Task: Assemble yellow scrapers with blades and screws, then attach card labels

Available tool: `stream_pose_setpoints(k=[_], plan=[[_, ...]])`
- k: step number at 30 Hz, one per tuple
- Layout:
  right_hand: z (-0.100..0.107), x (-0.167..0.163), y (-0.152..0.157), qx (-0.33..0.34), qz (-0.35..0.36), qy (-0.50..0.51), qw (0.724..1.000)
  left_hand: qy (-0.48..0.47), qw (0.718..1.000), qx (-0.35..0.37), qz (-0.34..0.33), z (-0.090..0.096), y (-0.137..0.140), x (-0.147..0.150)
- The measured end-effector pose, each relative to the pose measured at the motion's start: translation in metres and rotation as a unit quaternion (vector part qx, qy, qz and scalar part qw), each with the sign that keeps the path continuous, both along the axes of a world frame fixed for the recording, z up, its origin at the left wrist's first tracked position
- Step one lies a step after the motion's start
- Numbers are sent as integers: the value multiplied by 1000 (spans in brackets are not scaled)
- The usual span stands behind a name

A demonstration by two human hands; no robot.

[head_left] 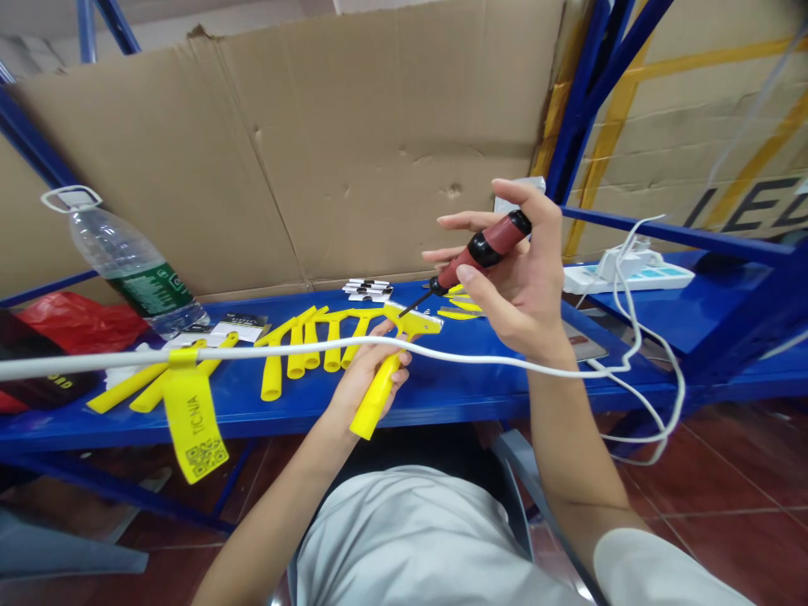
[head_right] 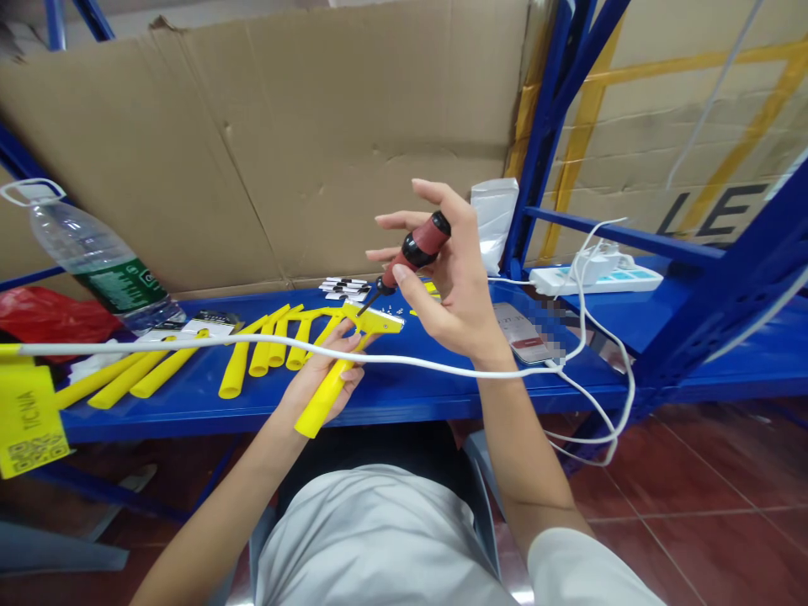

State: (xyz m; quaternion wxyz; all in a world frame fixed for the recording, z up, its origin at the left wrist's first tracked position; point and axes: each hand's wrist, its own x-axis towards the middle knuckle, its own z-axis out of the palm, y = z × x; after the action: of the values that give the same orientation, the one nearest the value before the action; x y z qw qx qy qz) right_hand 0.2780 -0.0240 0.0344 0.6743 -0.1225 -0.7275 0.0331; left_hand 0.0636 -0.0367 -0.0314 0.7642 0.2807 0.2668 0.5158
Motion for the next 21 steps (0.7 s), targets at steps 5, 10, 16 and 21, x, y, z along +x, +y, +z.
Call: stream_pose_setpoints(k=[5, 10, 16, 21], plan=[[-5, 1, 9, 29, -74, 36, 996, 7, 1000, -9, 9, 3, -2, 3], [-4, 3, 11, 22, -47, 15, 999, 7, 1000, 0, 4, 1, 0, 1], [-2, 0, 3, 7, -13, -5, 1000, -14, 1000, -12, -5, -1, 2, -2], [-6, 3, 8, -10, -44, 19, 999, -17, 1000, -4, -19, -3, 4, -4]])
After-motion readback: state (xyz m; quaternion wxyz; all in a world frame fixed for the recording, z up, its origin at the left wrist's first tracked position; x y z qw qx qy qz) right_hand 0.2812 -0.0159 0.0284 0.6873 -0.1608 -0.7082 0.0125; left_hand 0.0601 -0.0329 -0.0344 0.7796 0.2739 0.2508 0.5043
